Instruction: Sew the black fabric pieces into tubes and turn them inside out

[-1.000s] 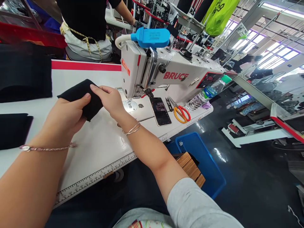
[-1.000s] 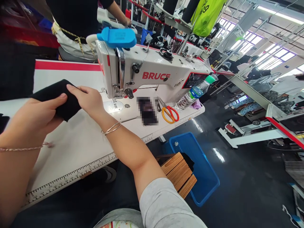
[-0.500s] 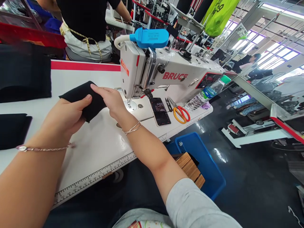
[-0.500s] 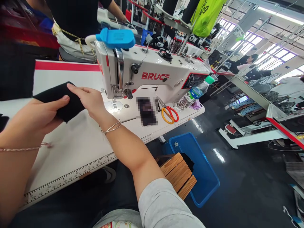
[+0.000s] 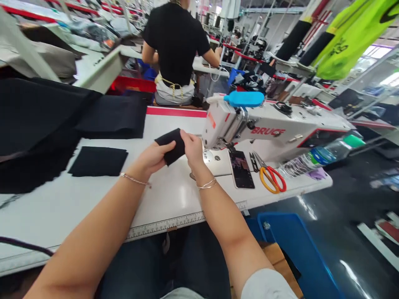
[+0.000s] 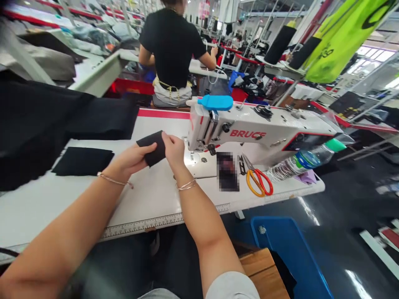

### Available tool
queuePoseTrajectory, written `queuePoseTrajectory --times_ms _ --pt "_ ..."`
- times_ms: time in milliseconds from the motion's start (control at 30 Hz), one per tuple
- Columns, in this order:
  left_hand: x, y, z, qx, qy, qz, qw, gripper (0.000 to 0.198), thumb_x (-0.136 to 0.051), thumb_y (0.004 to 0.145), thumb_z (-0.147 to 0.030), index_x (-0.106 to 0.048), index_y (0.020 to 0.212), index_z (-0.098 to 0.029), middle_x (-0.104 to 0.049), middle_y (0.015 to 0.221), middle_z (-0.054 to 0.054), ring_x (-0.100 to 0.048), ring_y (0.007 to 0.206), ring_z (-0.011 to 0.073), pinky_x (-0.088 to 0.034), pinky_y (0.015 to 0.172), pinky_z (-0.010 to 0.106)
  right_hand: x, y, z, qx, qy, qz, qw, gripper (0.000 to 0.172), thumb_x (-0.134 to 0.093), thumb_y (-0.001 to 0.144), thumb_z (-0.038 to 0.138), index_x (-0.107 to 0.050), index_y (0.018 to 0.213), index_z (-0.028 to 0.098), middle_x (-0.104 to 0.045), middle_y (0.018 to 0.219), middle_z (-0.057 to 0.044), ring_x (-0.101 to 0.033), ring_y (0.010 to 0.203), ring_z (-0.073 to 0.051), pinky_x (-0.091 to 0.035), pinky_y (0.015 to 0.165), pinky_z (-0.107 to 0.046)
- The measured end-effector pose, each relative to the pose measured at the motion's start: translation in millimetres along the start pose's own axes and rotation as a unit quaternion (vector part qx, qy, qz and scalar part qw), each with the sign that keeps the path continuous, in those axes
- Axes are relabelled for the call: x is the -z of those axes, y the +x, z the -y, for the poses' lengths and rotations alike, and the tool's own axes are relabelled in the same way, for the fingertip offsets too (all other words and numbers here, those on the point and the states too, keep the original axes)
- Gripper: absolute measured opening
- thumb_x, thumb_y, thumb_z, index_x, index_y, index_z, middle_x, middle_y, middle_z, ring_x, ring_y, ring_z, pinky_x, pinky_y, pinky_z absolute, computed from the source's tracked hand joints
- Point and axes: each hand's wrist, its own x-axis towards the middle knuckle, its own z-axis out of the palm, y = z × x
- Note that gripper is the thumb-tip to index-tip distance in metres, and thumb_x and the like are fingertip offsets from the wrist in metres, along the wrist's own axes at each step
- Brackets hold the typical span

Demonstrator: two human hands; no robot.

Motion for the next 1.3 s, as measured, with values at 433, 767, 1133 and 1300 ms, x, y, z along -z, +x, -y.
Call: queuePoseTrajectory --times_ms 433,767,1133,1300 --pt "-24.5 -22 -21 0.064 -0.107 -0.012 0.992 0.024 -0.065 0.080 -0.007 -0.070 0.103 -0.009 -0.072 0.101 0.015 -0.070 0.093 0.0229 -0.053 0.097 0.038 -3 -24 26 0.122 -0.126 -0.094 0.980 0.036 -0.049 0.087 0.049 -0.065 0.098 0.018 -0.064 0.089 -0.008 -0.061 0.085 -0.022 -0.051 0.081 -0.036" --pt "-17.6 -25 -45 -0.042 -0.129 -0.097 0.986 0.007 -0.070 0.074 -0.010 -0.070 0.080 -0.014 -0.072 0.078 0.005 -0.070 0.090 0.0185 -0.055 0.089 0.028 -27 -47 38 0.324 -0.421 0.082 0.843 0.047 -0.046 0.094 0.034 -0.054 0.134 0.011 -0.048 0.144 -0.018 -0.037 0.140 -0.030 -0.037 0.114 -0.048" --pt "-63.8 -43 4 -0.005 -0.156 -0.104 0.982 0.017 -0.064 0.074 0.002 -0.071 0.082 -0.011 -0.075 0.088 0.009 -0.069 0.097 0.0168 -0.054 0.094 0.025 33 -76 24 0.250 -0.486 0.063 0.835 0.056 -0.038 0.088 0.006 -0.045 0.143 0.011 -0.041 0.152 -0.013 -0.026 0.147 -0.027 -0.039 0.115 -0.044" --pt "-73.9 -65 12 0.028 -0.204 -0.170 0.964 0.024 -0.050 0.085 0.002 -0.068 0.083 -0.013 -0.073 0.088 0.006 -0.069 0.093 0.0106 -0.055 0.087 0.015 36 -91 18 0.213 -0.485 0.068 0.846 0.051 -0.039 0.092 0.010 -0.052 0.139 0.025 -0.045 0.149 -0.003 -0.038 0.141 -0.026 -0.047 0.109 -0.041"
